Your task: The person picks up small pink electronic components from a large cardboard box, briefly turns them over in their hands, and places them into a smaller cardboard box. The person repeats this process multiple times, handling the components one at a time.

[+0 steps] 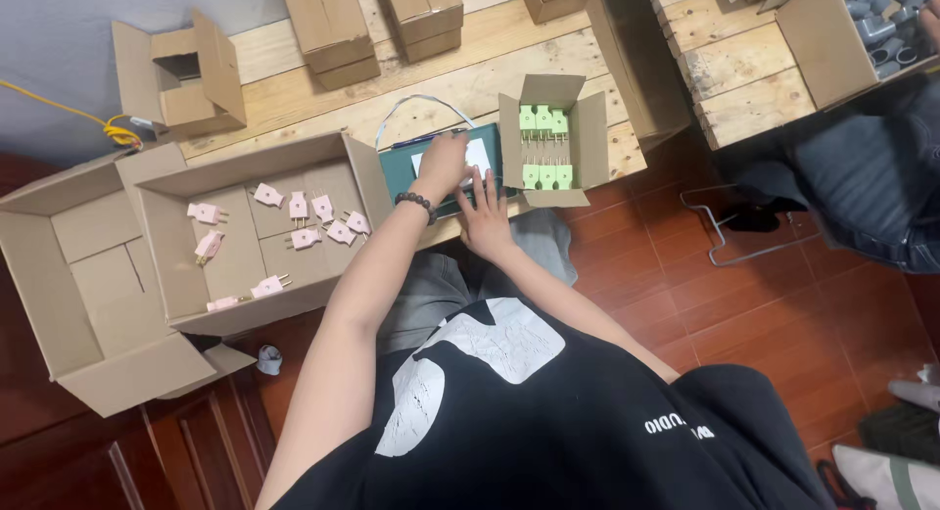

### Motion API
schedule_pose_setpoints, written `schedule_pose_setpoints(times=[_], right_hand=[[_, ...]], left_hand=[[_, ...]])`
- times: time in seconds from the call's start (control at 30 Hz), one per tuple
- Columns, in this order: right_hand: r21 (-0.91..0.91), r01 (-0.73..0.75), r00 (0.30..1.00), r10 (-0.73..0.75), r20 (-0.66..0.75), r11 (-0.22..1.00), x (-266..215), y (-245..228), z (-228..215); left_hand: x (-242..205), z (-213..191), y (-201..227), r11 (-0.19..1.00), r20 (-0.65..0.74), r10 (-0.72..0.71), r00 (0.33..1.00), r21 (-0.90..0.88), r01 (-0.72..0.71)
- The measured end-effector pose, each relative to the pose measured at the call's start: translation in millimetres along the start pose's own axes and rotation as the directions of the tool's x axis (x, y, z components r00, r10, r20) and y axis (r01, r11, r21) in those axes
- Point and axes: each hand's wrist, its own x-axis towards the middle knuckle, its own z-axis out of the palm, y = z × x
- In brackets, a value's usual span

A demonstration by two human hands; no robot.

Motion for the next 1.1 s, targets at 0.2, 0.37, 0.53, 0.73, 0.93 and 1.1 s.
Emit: schedule_pose_setpoints(times=[0.2, 0.37, 0.53, 0.73, 0.93, 1.1], right_hand=[[-0.011, 0.004, 1.0, -0.004, -0.023, 1.0, -1.6, 1.2, -2.9], [0.029, 0.015, 1.0, -0.015, 0.012, 0.999, -1.4, 9.9, -8.8], [0.035, 0.051, 0.999, -0.051, -0.011, 0.998, -3.9, 9.6, -16.0], [0.051, 0.029, 0.998, -0.032, 0.052, 0.998, -3.2, 7.1, -21.2], [0.037, 0.026, 0.997, -0.029, 0.074, 0.999, -3.0, 7.4, -21.6], [0.039, 0.025, 0.997, -0.028, 0.076, 0.999, -4.5, 6.2, -24.4]], left_hand=[[-27.0, -28.8, 17.0, 0.993, -0.072, 0.0, 0.997, -0.119, -0.009], [-29.9, -66.1, 14.9, 0.858, -0.214, -0.112, 0.97, -0.514, -0.014], [-21.9, -53.8, -32.2, 0.968, -0.072, -0.059, 0.996, -0.246, 0.039], [-45.4, -64.2, -17.8, 0.976, 0.115, -0.092, 0.989, -0.186, 0.112], [-14.4, -34.0, -21.8, 1.0, 0.164, 0.002, 0.986, -0.028, 0.003], [-3.8, -13.8, -23.4, 0.994, 0.106, 0.035, 0.994, 0.098, -0.045]])
